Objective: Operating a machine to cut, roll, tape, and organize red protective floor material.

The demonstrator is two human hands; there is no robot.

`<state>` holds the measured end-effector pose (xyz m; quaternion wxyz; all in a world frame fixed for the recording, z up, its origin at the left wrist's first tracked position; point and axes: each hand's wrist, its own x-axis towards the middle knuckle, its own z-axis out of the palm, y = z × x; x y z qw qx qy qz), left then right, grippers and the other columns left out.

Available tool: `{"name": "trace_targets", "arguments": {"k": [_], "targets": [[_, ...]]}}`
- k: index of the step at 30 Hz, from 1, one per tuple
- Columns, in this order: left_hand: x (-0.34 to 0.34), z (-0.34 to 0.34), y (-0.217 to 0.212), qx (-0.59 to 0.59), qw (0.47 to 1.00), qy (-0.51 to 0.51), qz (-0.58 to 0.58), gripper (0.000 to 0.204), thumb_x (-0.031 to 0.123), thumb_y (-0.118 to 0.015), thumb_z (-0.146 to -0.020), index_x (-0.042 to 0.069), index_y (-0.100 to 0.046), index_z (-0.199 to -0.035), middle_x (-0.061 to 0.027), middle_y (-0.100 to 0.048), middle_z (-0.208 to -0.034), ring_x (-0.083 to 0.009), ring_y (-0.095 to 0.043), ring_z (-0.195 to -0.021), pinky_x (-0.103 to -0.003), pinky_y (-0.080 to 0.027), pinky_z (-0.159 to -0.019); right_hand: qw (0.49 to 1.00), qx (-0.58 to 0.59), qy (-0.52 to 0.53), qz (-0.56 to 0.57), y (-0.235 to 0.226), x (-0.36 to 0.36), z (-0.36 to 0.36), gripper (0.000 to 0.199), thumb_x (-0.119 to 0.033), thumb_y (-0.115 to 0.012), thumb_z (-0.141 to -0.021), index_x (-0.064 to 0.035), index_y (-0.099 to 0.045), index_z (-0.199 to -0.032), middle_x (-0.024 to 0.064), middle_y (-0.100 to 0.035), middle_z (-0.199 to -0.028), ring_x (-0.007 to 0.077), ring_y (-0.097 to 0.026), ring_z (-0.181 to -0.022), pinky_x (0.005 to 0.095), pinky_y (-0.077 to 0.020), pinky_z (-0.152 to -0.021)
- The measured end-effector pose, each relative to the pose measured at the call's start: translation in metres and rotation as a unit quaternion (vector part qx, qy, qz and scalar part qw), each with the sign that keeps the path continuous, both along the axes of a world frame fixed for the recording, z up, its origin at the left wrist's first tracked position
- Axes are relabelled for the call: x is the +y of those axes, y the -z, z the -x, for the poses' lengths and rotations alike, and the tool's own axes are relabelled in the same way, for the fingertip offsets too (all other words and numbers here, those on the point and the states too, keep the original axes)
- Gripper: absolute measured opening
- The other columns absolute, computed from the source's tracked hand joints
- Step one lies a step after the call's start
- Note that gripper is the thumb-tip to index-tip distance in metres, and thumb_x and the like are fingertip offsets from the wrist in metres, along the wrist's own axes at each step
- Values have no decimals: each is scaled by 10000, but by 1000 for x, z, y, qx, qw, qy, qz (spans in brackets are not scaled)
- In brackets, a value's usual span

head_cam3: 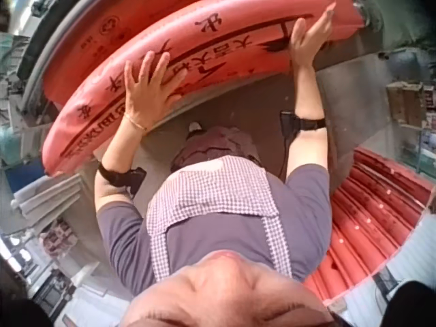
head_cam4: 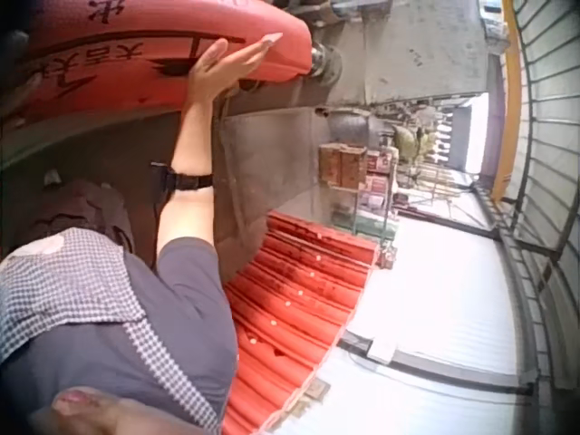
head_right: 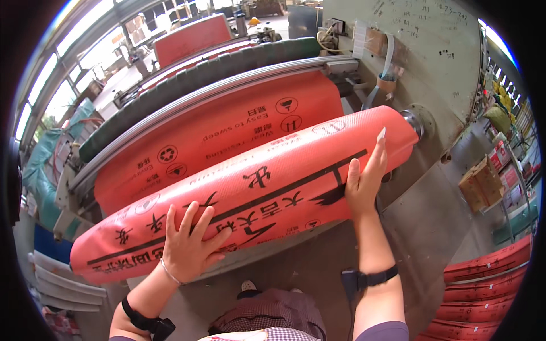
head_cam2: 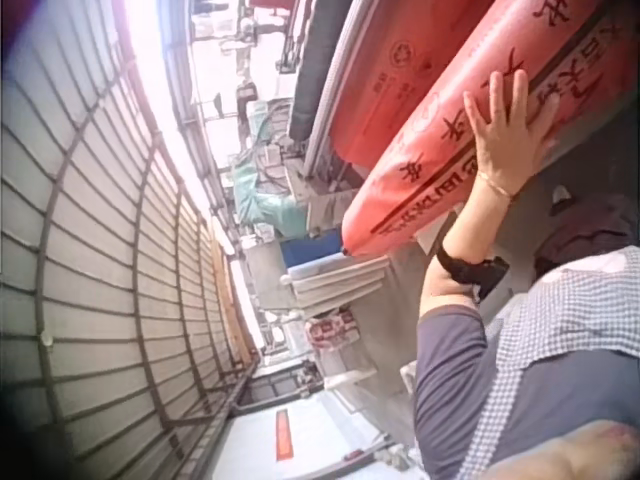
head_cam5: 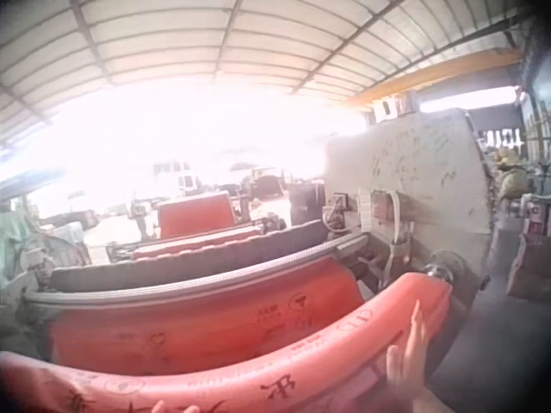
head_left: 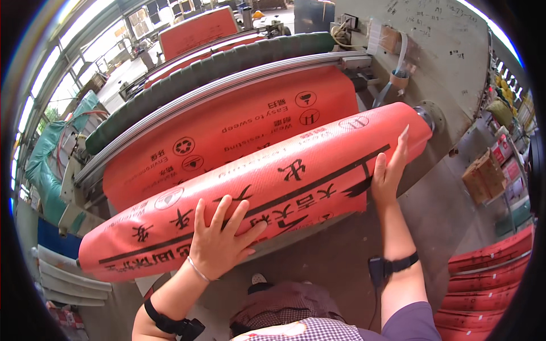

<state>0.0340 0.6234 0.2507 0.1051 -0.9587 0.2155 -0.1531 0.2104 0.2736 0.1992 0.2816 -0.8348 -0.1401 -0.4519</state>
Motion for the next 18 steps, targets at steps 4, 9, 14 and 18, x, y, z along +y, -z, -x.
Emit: {"name": "trace_targets", "arguments": {"k": [4, 9, 14, 18], "targets": [[5, -1, -1, -17, 999, 41, -12, 546, 476, -727, -705, 342, -633, -1226, -94, -432, -1432, -370, -355, -1345, -665, -192, -1099, 970, -16, -198, -140, -4, 68, 84, 381, -86, -585, -904, 59, -493, -1244, 200, -473, -1293, 256, -536, -1055, 381, -436, -913], [3, 0, 6, -63, 994, 83, 22, 556, 416, -744, -686, 307, -644, -1222, -92, -419, -1455, -364, -357, -1351, -643, -182, -1116, 586, 487, -359, -538, -5, 127, 141, 224, -232, -665, -929, -10, -650, -958, 45, -666, -844, 83, -609, -707, 225, -501, -619], [10, 4, 9, -62, 985, 130, 94, 544, 336, -736, -687, 219, -655, -1212, -92, -421, -1464, -330, -357, -1364, -624, -189, -1128, 725, 454, -220, -468, 3, 159, 131, 344, -317, -761, -847, -28, -649, -696, 31, -621, -610, 94, -568, -521, 264, -437, -462], [25, 6, 12, -45, 973, 165, 155, 588, 339, -739, -669, 144, -647, -1215, -95, -437, -1461, -293, -357, -1376, -570, -196, -1150, 888, 415, -51, -193, 10, 153, 128, 458, -348, -831, -746, -20, -597, -528, 80, -590, -489, 215, -565, -441, 352, -434, -470]]}}
